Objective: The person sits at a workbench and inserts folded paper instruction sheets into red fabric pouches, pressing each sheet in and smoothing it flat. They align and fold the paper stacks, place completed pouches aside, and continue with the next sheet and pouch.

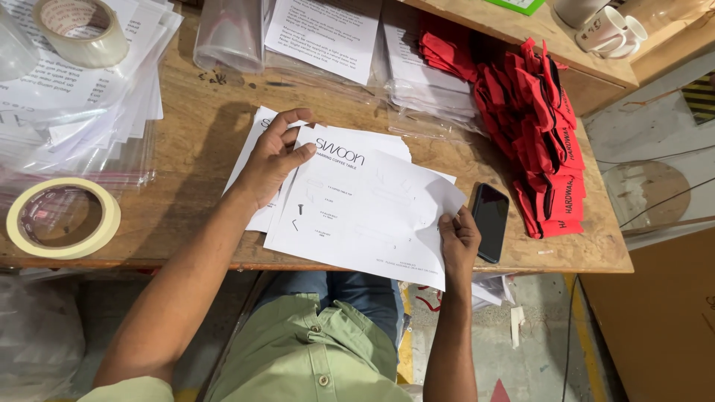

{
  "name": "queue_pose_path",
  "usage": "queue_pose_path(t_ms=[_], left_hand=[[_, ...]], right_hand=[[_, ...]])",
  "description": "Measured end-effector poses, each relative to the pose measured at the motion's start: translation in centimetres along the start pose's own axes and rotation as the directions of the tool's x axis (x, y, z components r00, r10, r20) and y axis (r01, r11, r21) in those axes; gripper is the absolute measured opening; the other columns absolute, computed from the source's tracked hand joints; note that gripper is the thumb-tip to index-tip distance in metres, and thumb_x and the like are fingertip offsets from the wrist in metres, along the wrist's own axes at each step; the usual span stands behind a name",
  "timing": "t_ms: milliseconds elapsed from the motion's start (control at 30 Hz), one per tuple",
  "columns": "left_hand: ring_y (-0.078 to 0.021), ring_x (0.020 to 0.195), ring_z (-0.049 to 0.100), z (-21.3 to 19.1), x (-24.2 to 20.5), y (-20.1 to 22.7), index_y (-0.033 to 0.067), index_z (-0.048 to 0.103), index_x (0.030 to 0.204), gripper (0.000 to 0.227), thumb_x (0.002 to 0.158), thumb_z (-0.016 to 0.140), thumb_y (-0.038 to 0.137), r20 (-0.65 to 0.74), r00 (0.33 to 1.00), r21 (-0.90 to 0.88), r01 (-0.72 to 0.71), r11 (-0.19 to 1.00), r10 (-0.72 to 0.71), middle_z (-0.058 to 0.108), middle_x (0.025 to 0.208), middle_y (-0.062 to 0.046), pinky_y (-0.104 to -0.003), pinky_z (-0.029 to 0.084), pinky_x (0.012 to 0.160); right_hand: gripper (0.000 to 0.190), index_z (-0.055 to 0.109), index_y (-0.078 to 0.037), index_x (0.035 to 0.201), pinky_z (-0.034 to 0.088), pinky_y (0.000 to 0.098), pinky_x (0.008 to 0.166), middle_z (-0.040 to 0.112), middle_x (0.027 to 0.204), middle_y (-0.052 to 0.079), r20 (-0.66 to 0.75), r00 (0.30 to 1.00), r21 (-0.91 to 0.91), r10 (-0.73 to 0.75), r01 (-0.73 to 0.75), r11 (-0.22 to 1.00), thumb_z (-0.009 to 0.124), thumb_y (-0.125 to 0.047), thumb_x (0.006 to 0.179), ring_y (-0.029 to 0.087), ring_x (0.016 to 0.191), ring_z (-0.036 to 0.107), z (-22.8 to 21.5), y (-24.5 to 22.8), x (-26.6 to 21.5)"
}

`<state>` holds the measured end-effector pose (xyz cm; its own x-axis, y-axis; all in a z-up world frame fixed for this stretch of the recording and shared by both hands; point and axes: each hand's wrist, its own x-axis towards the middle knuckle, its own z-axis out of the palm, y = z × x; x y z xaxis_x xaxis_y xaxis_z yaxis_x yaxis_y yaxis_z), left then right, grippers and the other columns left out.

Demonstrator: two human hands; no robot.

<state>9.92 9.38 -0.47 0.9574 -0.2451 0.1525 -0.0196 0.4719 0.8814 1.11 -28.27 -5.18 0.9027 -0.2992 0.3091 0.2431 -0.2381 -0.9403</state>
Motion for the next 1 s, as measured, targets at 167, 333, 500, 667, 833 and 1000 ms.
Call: queue_pose_path(t_ms=[167, 333, 500, 667, 833, 1000], left_hand=[[-0.0122, 0.109, 0.064, -0.1, 0.5, -0.1, 0.0142, 0.047, 0.142, 0.048, 0.097, 0.060, 0.007, 0.056, 0.998, 0.015, -0.011, 1.000, 0.011, 0.068, 0.134, -0.004, -0.029, 0.054, 0.101], [-0.0124, 0.118, 0.060, -0.6, 0.7, -1.1, 0.0088, 0.053, 0.139, 0.039, 0.101, 0.056, 0.003, 0.113, 0.991, 0.057, -0.078, 0.995, 0.072, 0.066, 0.133, -0.006, -0.031, 0.050, 0.107], [-0.0128, 0.128, 0.057, -1.2, 1.4, -2.1, 0.0063, 0.053, 0.137, 0.037, 0.102, 0.046, -0.004, 0.166, 0.980, 0.074, -0.121, 0.990, 0.108, 0.059, 0.140, -0.005, -0.030, 0.044, 0.112], [-0.0157, 0.116, 0.063, -0.7, 1.5, -1.4, 0.0103, 0.055, 0.137, 0.040, 0.101, 0.042, -0.003, 0.055, 0.998, 0.222, 0.006, 0.975, -0.019, 0.066, 0.134, -0.007, -0.030, 0.050, 0.102], [-0.0150, 0.132, 0.055, -1.5, 1.3, -3.1, 0.0062, 0.056, 0.136, 0.043, 0.098, 0.042, -0.009, 0.049, 0.980, 0.416, -0.194, 0.888, 0.191, 0.062, 0.138, -0.009, -0.027, 0.043, 0.106], [-0.0166, 0.098, 0.058, 0.4, -0.5, -0.5, 0.0049, 0.059, 0.139, 0.039, 0.103, 0.044, 0.000, -0.023, 0.997, 0.366, -0.056, 0.929, 0.069, 0.066, 0.113, -0.011, -0.027, 0.049, 0.091]], right_hand=[[0.035, 0.062, 0.000, 0.136, 0.048, 0.0195, 0.070, 0.074, 0.100, 0.009, 0.016, 1.000, -0.020, 0.010, -0.010, 1.000, 0.062, -0.004, 0.101, 0.008, 0.081, 0.063, 0.5, -0.8, -0.1], [0.034, 0.063, 0.001, 0.136, 0.045, 0.0194, 0.068, 0.072, 0.099, 0.005, 0.013, 0.999, -0.071, 0.040, -0.039, 0.997, 0.058, -0.005, 0.103, 0.007, 0.079, 0.059, 2.0, -3.7, -0.9], [0.029, 0.067, 0.006, 0.130, 0.043, 0.0223, 0.070, 0.064, 0.095, 0.003, 0.052, 0.991, -0.086, 0.125, -0.120, 0.989, 0.056, -0.009, 0.108, 0.007, 0.081, 0.053, 1.8, -3.2, -1.1], [0.046, 0.053, 0.003, 0.142, 0.053, 0.0307, 0.077, 0.068, 0.112, 0.011, -0.029, 0.986, -0.291, 0.166, -0.167, 0.942, 0.059, -0.021, 0.103, 0.018, 0.093, 0.065, 3.6, -6.3, -0.5], [0.092, 0.011, -0.007, 0.168, 0.019, 0.0569, 0.137, 0.004, 0.175, 0.023, 0.193, 0.757, -0.748, -0.624, 0.525, 0.406, 0.073, -0.033, 0.105, 0.041, 0.165, 0.006, 3.6, -15.9, -0.2], [0.121, 0.003, -0.004, 0.175, 0.016, 0.0616, 0.127, -0.006, 0.176, 0.019, 0.351, 0.450, -0.834, -0.821, 0.550, -0.055, 0.065, -0.066, 0.093, 0.041, 0.155, -0.003, 1.6, -25.5, -0.7]])
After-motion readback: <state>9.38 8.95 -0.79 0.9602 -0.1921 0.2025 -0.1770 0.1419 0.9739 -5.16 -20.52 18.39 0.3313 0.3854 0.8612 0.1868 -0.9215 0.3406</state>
